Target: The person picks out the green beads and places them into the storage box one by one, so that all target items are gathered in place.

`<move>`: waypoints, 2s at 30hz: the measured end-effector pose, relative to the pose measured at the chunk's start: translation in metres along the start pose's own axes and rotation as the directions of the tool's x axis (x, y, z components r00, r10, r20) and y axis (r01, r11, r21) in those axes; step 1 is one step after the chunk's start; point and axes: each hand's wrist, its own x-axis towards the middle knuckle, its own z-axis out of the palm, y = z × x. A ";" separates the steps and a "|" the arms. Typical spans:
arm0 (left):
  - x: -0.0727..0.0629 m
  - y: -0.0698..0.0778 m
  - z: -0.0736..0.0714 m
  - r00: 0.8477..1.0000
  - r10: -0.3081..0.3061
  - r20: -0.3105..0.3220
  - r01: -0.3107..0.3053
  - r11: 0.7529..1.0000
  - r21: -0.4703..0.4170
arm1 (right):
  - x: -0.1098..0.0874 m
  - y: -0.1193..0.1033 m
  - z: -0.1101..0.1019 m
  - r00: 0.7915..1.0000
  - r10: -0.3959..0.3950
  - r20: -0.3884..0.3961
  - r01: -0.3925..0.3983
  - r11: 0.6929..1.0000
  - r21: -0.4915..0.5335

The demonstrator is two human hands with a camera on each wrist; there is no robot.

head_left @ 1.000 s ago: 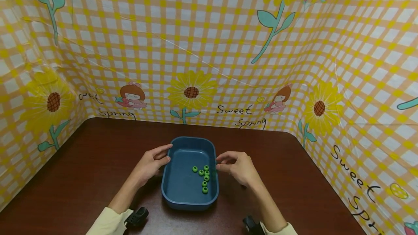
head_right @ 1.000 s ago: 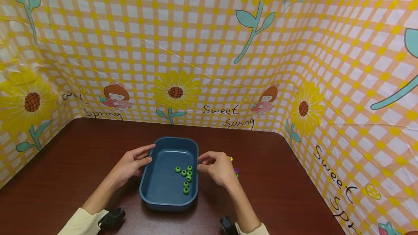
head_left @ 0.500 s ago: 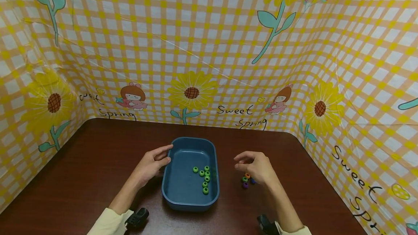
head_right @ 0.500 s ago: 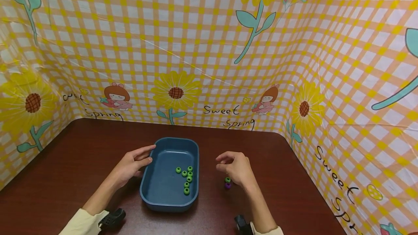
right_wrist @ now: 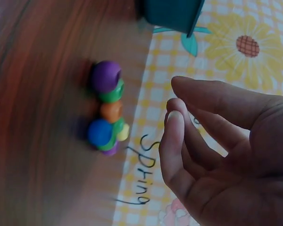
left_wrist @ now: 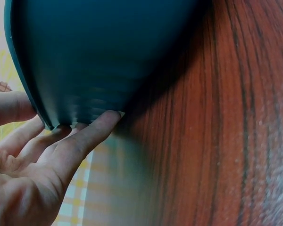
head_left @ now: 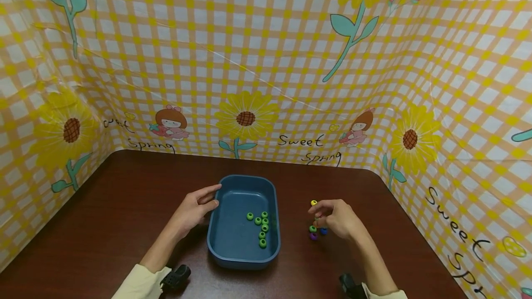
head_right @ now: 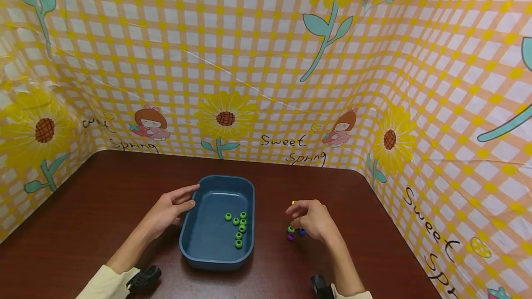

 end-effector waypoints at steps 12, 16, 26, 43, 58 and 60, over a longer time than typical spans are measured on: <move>0.001 -0.001 0.001 1.000 0.004 -0.005 -0.004 1.000 -0.001 | 0.007 0.018 0.004 0.999 0.015 0.045 -0.013 0.999 -0.049; 0.001 -0.001 0.001 1.000 0.005 -0.004 -0.005 1.000 0.005 | 0.007 0.023 0.006 0.999 0.017 0.048 -0.015 0.999 -0.047; 0.001 -0.001 0.000 1.000 0.010 0.003 -0.010 1.000 0.007 | 0.009 0.027 0.011 0.999 0.016 0.050 -0.015 0.999 -0.033; 0.001 -0.001 0.001 1.000 0.004 0.001 -0.004 1.000 -0.007 | 0.008 0.025 0.014 0.995 0.077 0.065 -0.077 0.997 -0.016; 0.000 0.000 0.001 1.000 0.004 0.003 -0.004 1.000 -0.007 | 0.008 0.024 0.016 0.995 0.085 0.043 -0.085 0.996 -0.011; 0.000 0.000 0.001 1.000 0.003 0.003 -0.003 1.000 -0.010 | 0.009 0.025 0.016 0.996 0.083 0.046 -0.082 0.997 -0.011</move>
